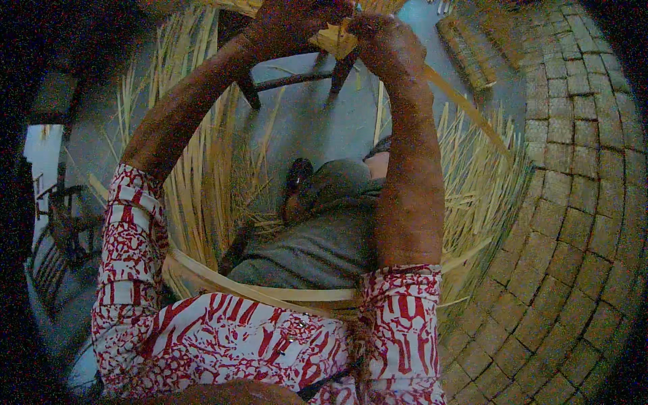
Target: The person weaves a basket by hand, interlacing thin bamboo strips into a circular frame. They repeatedly pull and tuck the strips to form a tight pattern.
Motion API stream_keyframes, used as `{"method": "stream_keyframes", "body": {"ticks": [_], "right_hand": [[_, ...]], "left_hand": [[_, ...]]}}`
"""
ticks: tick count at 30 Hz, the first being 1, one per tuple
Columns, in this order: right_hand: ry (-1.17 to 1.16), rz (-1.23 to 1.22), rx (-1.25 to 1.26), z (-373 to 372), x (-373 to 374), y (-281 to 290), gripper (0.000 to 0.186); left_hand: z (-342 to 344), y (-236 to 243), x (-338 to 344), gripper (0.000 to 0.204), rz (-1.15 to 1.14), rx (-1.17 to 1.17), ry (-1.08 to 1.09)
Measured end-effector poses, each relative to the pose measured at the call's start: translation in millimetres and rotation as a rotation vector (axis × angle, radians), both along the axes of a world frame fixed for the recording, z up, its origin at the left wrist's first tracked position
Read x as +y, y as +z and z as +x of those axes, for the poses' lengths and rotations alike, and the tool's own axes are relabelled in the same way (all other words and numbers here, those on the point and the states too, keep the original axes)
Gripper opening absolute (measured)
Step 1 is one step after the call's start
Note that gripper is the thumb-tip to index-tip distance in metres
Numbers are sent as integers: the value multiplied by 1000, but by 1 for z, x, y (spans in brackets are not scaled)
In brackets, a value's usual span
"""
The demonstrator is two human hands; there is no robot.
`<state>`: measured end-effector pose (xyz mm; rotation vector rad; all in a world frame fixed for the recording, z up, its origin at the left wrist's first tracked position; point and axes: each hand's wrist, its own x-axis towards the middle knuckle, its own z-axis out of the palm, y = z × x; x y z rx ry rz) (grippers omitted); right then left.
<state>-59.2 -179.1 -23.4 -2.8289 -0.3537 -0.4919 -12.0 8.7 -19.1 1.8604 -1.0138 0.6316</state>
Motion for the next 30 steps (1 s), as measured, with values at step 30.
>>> {"method": "stream_keyframes", "body": {"ticks": [30], "right_hand": [[231,75,-25,-42,17,9,17]], "left_hand": [[-26,-20,27,8,438,-207,-69]]}}
